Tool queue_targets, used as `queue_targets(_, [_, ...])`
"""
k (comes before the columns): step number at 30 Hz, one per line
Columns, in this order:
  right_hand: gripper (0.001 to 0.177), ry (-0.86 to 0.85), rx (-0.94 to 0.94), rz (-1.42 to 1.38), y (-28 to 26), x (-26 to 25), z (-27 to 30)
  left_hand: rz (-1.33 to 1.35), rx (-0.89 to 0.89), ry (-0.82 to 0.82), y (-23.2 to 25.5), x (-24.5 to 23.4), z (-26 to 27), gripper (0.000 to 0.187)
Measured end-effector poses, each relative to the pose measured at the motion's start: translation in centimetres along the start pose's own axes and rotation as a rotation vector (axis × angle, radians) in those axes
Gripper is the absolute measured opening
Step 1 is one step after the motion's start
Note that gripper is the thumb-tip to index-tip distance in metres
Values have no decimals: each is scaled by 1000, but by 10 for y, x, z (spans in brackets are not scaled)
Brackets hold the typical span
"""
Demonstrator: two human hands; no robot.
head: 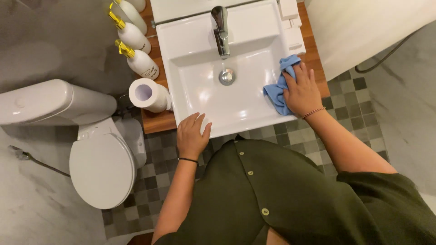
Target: The person cleans a bathroom sink area using a blue cloth. They move a roll of toilet paper and two soap dispensers aside, wipe the wooden countertop, then wipe each soap dispenser individually before returning them. The person then wipes the sink basin, faucet, and the mirror above the sink.
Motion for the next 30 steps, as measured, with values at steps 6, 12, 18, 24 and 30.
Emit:
queue_targets(6, [45, 98, -9, 90, 5, 28, 80, 93, 30, -10, 4, -20, -8, 50])
queue_targets(12, [24, 331, -168, 195, -70, 43, 93, 80, 93, 26, 9, -32, -10, 64])
queue_targets(18, [25, -27, -320, -295, -233, 49, 110, 41, 130, 46, 3, -24, -2, 68])
queue_targets(24, [28, -257, -336, -404, -197, 52, 100, -19, 176, 20, 7, -24, 0, 69])
queue_targets(30, [37, -450, 133, 44, -52, 100, 30, 61, 124, -73, 3, -16, 2, 68])
Point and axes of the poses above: each hand's wrist, its own z-axis away from the middle knuckle, its own x-axis out of the palm, y = z × x, the point moved 6 cm from there along -z, towards the middle knuckle, and after that the axes turned 15 degrees about x, right-handed, at the moved point
